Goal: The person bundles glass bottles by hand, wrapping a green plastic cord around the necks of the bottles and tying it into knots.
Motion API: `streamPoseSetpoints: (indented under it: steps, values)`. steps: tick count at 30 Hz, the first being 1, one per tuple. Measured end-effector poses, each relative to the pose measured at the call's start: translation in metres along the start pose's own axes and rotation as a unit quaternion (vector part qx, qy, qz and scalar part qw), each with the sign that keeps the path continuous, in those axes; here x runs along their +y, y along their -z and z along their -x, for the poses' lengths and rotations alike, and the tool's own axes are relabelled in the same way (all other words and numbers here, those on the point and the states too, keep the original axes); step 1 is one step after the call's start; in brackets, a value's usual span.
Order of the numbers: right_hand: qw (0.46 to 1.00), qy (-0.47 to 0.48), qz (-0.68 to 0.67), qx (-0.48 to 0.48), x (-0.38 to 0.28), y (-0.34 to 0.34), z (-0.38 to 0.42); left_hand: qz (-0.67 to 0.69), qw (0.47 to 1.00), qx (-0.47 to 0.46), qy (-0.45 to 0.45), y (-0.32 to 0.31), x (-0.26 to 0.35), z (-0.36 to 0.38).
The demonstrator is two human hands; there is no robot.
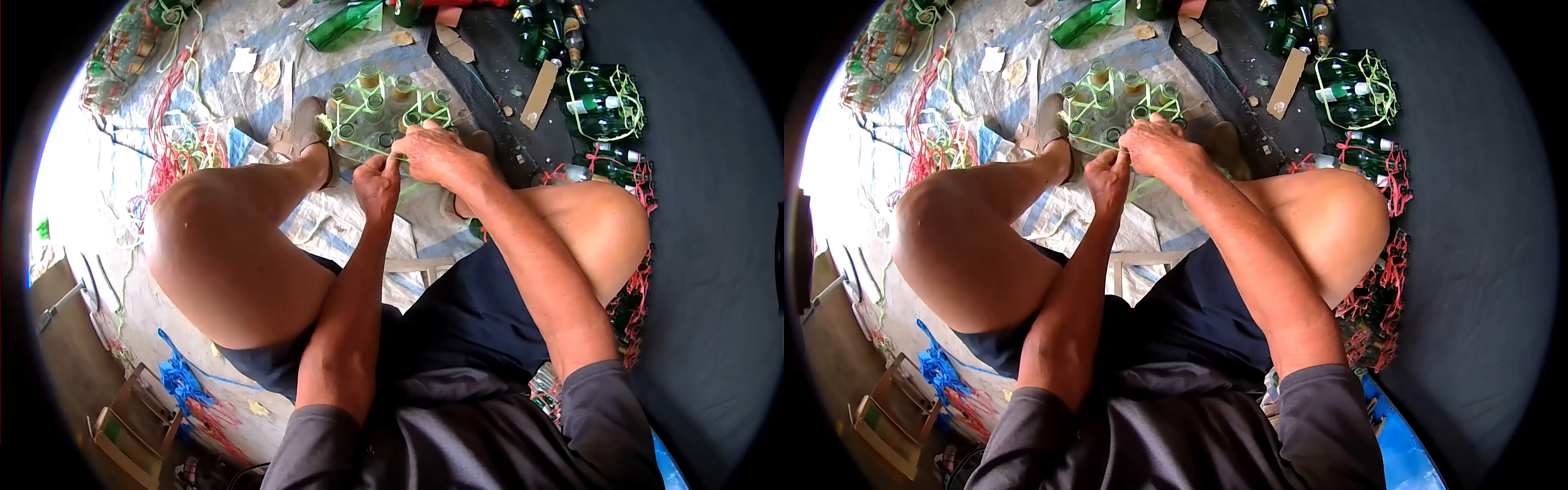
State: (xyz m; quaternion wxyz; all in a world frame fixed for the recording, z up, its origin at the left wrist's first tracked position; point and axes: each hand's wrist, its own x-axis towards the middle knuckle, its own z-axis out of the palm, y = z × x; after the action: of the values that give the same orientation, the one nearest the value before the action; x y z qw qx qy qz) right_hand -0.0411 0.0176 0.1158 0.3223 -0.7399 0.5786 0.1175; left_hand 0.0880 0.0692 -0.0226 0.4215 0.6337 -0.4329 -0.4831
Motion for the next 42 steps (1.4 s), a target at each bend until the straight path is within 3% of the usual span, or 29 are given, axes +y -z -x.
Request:
streamPoseSetpoints:
  steps: [4, 10, 16, 19, 23, 29, 32, 42]
  values:
    - [0.999, 0.003, 0.044, 0.022, -0.002, -0.010, -0.002, 0.024, 1.000, -0.001, -0.007, -0.002, -0.001, 0.006]
    - [0.983, 0.109, 0.108, 0.104, 0.006, -0.015, 0.002, -0.015, 1.000, 0.020, 0.002, 0.000, 0.000, 0.002]
    - [0.925, 0.114, 0.320, 0.169, -0.003, -0.020, 0.001, 0.007, 1.000, 0.014, -0.009, -0.001, 0.009, 0.003]
    - [0.917, 0.100, 0.376, 0.086, -0.014, -0.002, 0.004, 0.010, 0.999, 0.017, -0.031, -0.003, 0.007, 0.003]
    - [0.905, 0.112, 0.388, 0.133, -0.015, 0.006, 0.007, 0.023, 1.000, 0.011, -0.018, -0.008, 0.002, 0.002]
    - [0.924, 0.126, 0.316, 0.173, 0.006, 0.005, -0.005, -0.005, 1.000, -0.010, 0.014, 0.000, 0.034, 0.010]
    - [0.932, 0.150, 0.255, 0.208, 0.018, 0.007, -0.005, -0.027, 1.000, -0.008, -0.011, 0.001, 0.031, 0.009]
    - [0.960, 0.110, 0.233, 0.110, 0.010, 0.048, -0.001, 0.058, 0.997, -0.041, 0.012, 0.005, 0.037, 0.011]
